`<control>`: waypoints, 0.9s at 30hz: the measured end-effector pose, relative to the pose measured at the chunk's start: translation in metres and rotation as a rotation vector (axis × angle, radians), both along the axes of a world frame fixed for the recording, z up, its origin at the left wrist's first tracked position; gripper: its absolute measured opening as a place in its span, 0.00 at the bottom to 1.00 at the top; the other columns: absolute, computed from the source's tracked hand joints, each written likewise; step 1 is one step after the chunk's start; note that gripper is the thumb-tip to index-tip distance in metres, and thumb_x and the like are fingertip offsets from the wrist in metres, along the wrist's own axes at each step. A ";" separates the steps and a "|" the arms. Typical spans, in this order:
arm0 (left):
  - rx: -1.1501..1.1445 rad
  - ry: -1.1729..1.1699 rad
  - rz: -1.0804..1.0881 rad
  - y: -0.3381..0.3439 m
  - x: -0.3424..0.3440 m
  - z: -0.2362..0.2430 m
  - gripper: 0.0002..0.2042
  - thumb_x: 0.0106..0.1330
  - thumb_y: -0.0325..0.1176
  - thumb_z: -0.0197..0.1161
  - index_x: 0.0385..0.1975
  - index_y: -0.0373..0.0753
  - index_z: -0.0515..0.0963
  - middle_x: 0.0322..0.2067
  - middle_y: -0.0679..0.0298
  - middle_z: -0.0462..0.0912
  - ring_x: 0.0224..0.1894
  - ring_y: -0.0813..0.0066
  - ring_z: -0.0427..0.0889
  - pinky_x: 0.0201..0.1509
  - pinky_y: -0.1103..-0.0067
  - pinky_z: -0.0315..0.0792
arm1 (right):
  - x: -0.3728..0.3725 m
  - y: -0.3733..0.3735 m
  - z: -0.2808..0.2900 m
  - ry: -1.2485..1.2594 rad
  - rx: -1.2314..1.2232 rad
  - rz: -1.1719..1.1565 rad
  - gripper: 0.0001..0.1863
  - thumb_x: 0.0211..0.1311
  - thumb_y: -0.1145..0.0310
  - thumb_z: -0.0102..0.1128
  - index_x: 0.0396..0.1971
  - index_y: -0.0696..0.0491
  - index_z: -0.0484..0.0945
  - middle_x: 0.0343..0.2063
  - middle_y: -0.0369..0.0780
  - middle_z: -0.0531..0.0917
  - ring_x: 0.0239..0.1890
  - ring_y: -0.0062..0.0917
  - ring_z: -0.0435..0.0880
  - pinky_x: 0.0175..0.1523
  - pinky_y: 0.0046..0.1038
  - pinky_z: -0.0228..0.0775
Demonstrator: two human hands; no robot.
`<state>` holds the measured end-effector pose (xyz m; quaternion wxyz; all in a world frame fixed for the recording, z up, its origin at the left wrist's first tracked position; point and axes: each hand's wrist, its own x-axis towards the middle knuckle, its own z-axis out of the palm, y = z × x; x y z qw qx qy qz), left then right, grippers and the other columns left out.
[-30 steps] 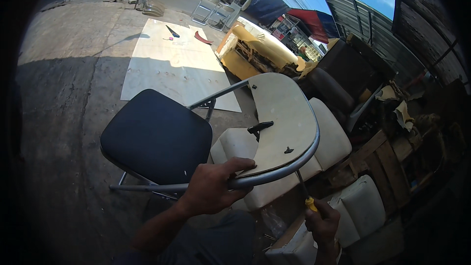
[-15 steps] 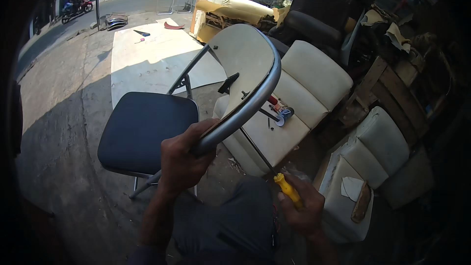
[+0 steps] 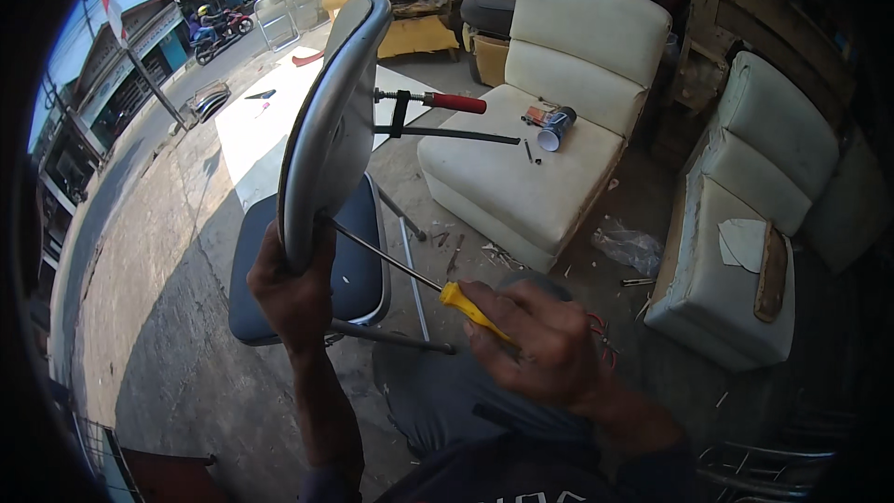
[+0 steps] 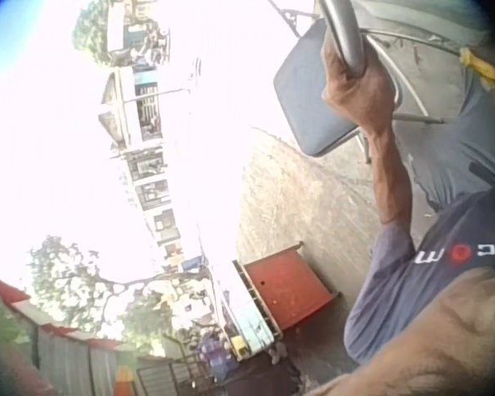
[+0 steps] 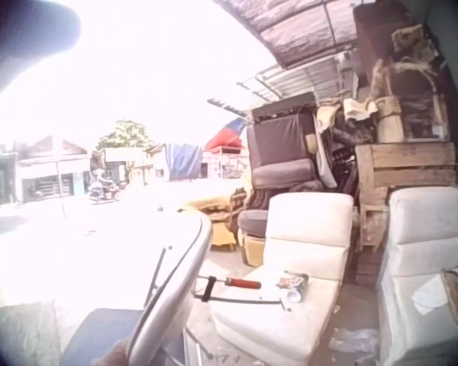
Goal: The person unscrews and removes the seat from an office chair using a screwdriver, then handles an angle grinder.
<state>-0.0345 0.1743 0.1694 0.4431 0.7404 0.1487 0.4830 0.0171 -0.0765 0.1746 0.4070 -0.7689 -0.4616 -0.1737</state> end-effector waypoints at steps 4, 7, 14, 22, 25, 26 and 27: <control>-0.028 -0.019 0.022 -0.005 0.002 0.001 0.18 0.60 0.24 0.74 0.51 0.37 0.84 0.37 0.59 0.90 0.39 0.80 0.86 0.47 0.79 0.79 | 0.009 -0.002 -0.002 -0.049 -0.005 0.008 0.26 0.54 0.74 0.72 0.56 0.54 0.83 0.29 0.40 0.84 0.23 0.24 0.84 0.27 0.27 0.78; -0.019 0.007 0.046 -0.006 0.002 0.002 0.18 0.59 0.24 0.74 0.51 0.36 0.84 0.37 0.59 0.90 0.39 0.80 0.86 0.47 0.79 0.79 | 0.006 -0.002 0.004 -0.096 -0.044 -0.010 0.26 0.54 0.74 0.73 0.56 0.54 0.83 0.29 0.39 0.83 0.24 0.23 0.84 0.26 0.26 0.77; 0.023 -0.007 0.025 -0.001 0.001 -0.001 0.16 0.61 0.25 0.73 0.50 0.34 0.84 0.33 0.63 0.88 0.35 0.84 0.83 0.42 0.82 0.75 | 0.001 -0.005 0.028 -0.542 -0.238 -0.209 0.25 0.55 0.71 0.73 0.55 0.55 0.83 0.30 0.40 0.83 0.29 0.29 0.86 0.35 0.29 0.80; 0.072 -0.013 -0.049 0.002 0.000 0.002 0.13 0.65 0.26 0.71 0.49 0.33 0.84 0.28 0.72 0.82 0.30 0.89 0.75 0.32 0.87 0.68 | -0.001 -0.006 0.032 0.140 -0.063 -0.005 0.18 0.68 0.65 0.66 0.51 0.60 0.81 0.36 0.47 0.86 0.35 0.27 0.88 0.39 0.27 0.79; 0.099 -0.060 -0.057 0.006 0.005 -0.004 0.14 0.65 0.26 0.71 0.49 0.33 0.84 0.26 0.72 0.81 0.27 0.90 0.73 0.29 0.86 0.67 | -0.003 -0.011 0.038 0.577 -0.066 0.035 0.17 0.67 0.63 0.67 0.48 0.60 0.80 0.39 0.47 0.86 0.37 0.22 0.88 0.39 0.26 0.79; 0.098 -0.054 -0.052 0.006 0.004 -0.003 0.14 0.65 0.26 0.71 0.49 0.33 0.84 0.24 0.72 0.80 0.25 0.90 0.73 0.28 0.86 0.66 | -0.002 -0.013 0.045 0.904 -0.038 0.094 0.17 0.67 0.63 0.68 0.46 0.60 0.79 0.40 0.47 0.86 0.38 0.21 0.87 0.39 0.26 0.79; 0.096 -0.047 -0.047 0.007 0.003 -0.002 0.14 0.65 0.26 0.71 0.49 0.33 0.84 0.23 0.72 0.79 0.24 0.90 0.72 0.26 0.86 0.65 | 0.000 -0.009 0.047 0.931 0.000 0.113 0.17 0.64 0.66 0.71 0.47 0.59 0.80 0.41 0.44 0.84 0.37 0.20 0.85 0.36 0.25 0.78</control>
